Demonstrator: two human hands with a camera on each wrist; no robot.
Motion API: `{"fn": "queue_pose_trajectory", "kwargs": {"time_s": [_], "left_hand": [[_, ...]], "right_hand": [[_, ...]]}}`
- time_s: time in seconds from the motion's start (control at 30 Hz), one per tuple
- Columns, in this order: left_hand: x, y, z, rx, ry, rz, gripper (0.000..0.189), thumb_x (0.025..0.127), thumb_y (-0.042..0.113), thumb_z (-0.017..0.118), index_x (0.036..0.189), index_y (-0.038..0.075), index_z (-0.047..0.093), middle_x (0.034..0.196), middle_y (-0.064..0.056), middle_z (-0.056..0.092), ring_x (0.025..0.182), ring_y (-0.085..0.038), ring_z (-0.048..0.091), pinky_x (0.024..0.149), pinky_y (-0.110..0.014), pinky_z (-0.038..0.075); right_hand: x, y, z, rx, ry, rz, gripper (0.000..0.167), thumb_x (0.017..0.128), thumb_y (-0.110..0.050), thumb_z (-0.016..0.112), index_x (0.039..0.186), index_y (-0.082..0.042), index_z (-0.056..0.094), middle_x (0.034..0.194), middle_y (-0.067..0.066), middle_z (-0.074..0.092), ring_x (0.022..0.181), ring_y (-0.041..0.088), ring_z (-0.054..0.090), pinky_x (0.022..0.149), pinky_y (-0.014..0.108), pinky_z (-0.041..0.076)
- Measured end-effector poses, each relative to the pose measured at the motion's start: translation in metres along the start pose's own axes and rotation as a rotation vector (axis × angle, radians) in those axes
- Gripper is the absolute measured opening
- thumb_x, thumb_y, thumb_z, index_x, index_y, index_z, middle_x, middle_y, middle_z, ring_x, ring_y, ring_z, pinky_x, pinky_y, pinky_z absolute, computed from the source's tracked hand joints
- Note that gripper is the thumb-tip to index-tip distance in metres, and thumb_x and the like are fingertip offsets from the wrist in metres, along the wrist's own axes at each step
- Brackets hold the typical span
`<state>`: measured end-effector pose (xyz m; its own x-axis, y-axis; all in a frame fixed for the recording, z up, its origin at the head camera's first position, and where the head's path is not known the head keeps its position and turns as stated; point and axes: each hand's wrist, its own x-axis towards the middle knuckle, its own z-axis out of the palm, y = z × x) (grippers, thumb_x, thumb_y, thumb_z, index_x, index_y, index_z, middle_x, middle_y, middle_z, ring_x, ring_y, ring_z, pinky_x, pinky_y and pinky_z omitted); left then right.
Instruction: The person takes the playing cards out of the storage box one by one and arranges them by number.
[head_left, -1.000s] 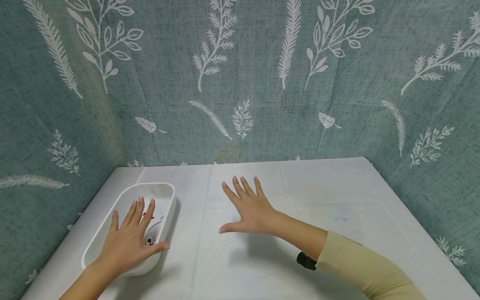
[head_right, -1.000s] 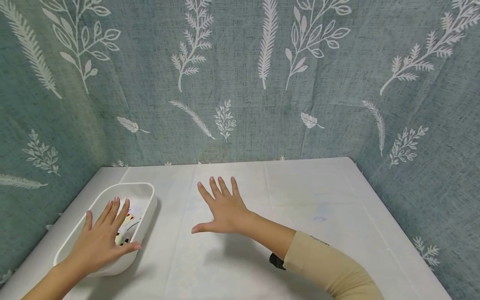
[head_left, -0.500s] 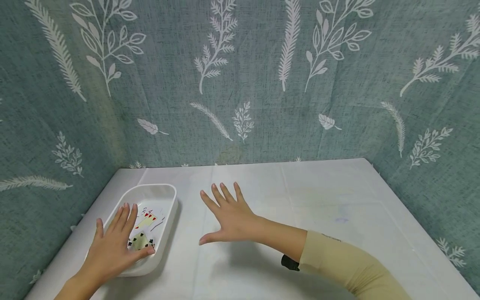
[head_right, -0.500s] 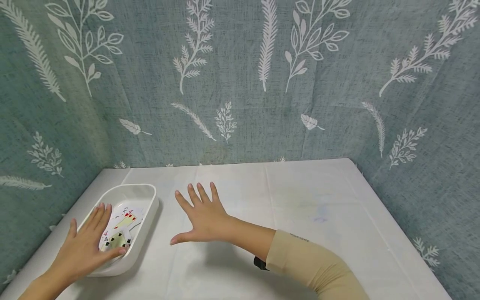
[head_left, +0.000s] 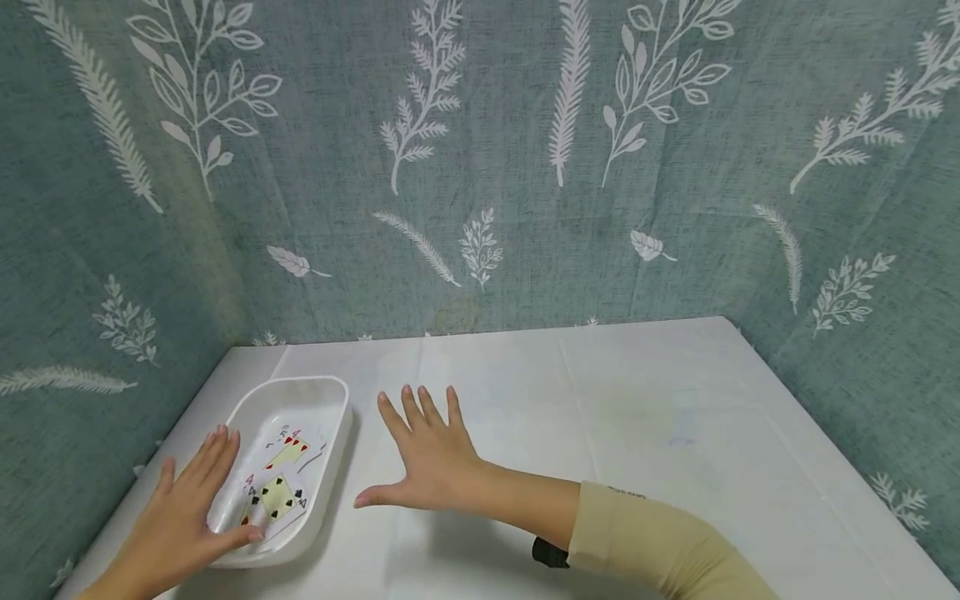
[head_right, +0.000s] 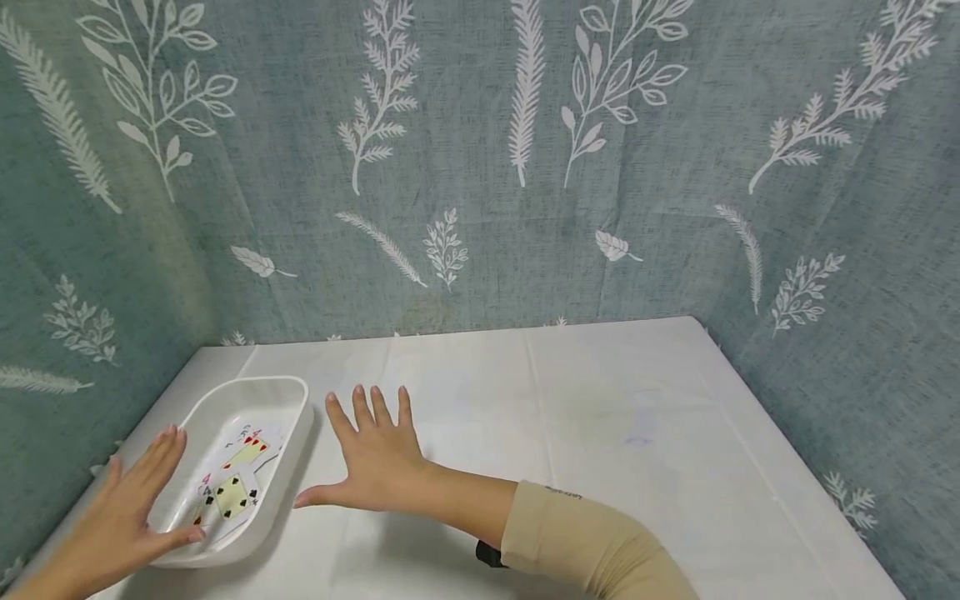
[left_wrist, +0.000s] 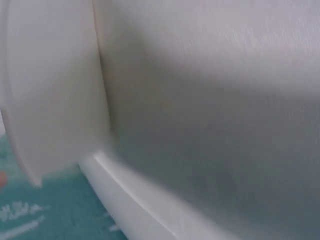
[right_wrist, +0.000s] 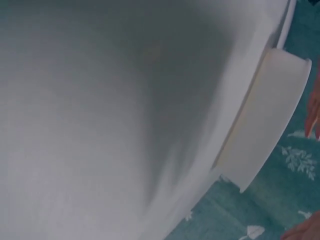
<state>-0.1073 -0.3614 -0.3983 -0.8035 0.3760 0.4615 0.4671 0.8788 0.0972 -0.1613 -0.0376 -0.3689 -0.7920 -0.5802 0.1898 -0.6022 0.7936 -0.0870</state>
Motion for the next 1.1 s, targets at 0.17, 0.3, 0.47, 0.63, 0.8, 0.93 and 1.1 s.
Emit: {"fn": "queue_pose_trajectory", "kwargs": {"time_s": [0.17,0.3,0.47,0.63,0.8,0.93,1.1], "left_hand": [[-0.009,-0.015,0.001,-0.166,0.007,0.036,0.124,0.055,0.045,0.086,0.151,0.006,0.017,0.158,0.011,0.0,0.142,0.001,-0.004,0.115,-0.044,-0.013],[-0.014,-0.024,0.003,-0.251,-0.003,0.053,0.126,0.051,0.036,0.089,0.15,0.002,0.019,0.157,0.015,0.001,0.14,0.004,-0.002,0.111,-0.015,-0.008],[-0.02,-0.031,0.005,-0.246,-0.052,0.013,0.125,0.054,0.033,0.088,0.151,0.003,0.014,0.155,0.02,-0.003,0.136,0.012,-0.003,0.115,-0.029,-0.012],[-0.029,-0.038,0.008,-0.251,-0.122,-0.097,0.126,0.06,0.027,0.086,0.153,0.009,0.003,0.15,0.027,-0.01,0.129,0.019,-0.008,0.113,-0.042,-0.018],[-0.039,-0.046,0.01,-0.239,-0.188,-0.183,0.118,0.073,0.028,0.08,0.151,0.008,-0.007,0.154,0.01,-0.014,0.123,0.022,-0.015,0.096,-0.002,-0.012],[-0.044,-0.053,0.012,-0.248,-0.205,-0.206,0.114,0.078,0.028,0.076,0.15,0.006,-0.009,0.156,-0.014,-0.013,0.12,0.023,-0.014,0.088,0.004,-0.008],[-0.045,-0.054,0.013,-0.217,-0.298,-0.315,0.109,0.082,0.033,0.072,0.149,0.0,-0.007,0.136,-0.044,0.024,0.138,-0.038,0.011,0.111,-0.056,0.022]], "right_hand": [[0.003,-0.009,0.004,0.011,0.011,0.012,0.111,0.07,-0.09,0.035,0.154,-0.022,0.006,0.156,0.01,0.021,0.143,0.028,0.02,0.114,0.059,0.01],[0.007,-0.016,0.009,0.054,0.03,0.017,0.111,0.071,-0.088,0.038,0.154,-0.021,0.007,0.156,0.009,0.023,0.143,0.027,0.021,0.114,0.057,0.012],[0.011,-0.023,0.017,0.098,0.029,0.016,0.113,0.072,-0.086,0.04,0.153,-0.017,0.003,0.156,0.008,0.021,0.143,0.026,0.018,0.115,0.055,0.014],[0.011,-0.032,0.027,0.121,0.021,0.006,0.114,0.073,-0.086,0.04,0.153,-0.015,0.0,0.156,0.009,0.022,0.142,0.026,0.022,0.114,0.053,0.019],[0.011,-0.043,0.034,0.188,0.002,0.007,0.113,0.074,-0.084,0.042,0.153,-0.016,0.001,0.156,0.007,0.023,0.142,0.023,0.024,0.114,0.049,0.022],[0.012,-0.052,0.038,0.267,-0.031,-0.006,0.109,0.076,-0.082,0.044,0.153,-0.017,0.003,0.155,0.009,0.025,0.14,0.023,0.028,0.112,0.047,0.028],[0.015,-0.063,0.043,0.446,-0.081,0.012,0.108,0.077,-0.074,0.054,0.153,-0.018,0.002,0.154,0.01,0.025,0.14,0.022,0.028,0.108,0.04,0.036]]}}
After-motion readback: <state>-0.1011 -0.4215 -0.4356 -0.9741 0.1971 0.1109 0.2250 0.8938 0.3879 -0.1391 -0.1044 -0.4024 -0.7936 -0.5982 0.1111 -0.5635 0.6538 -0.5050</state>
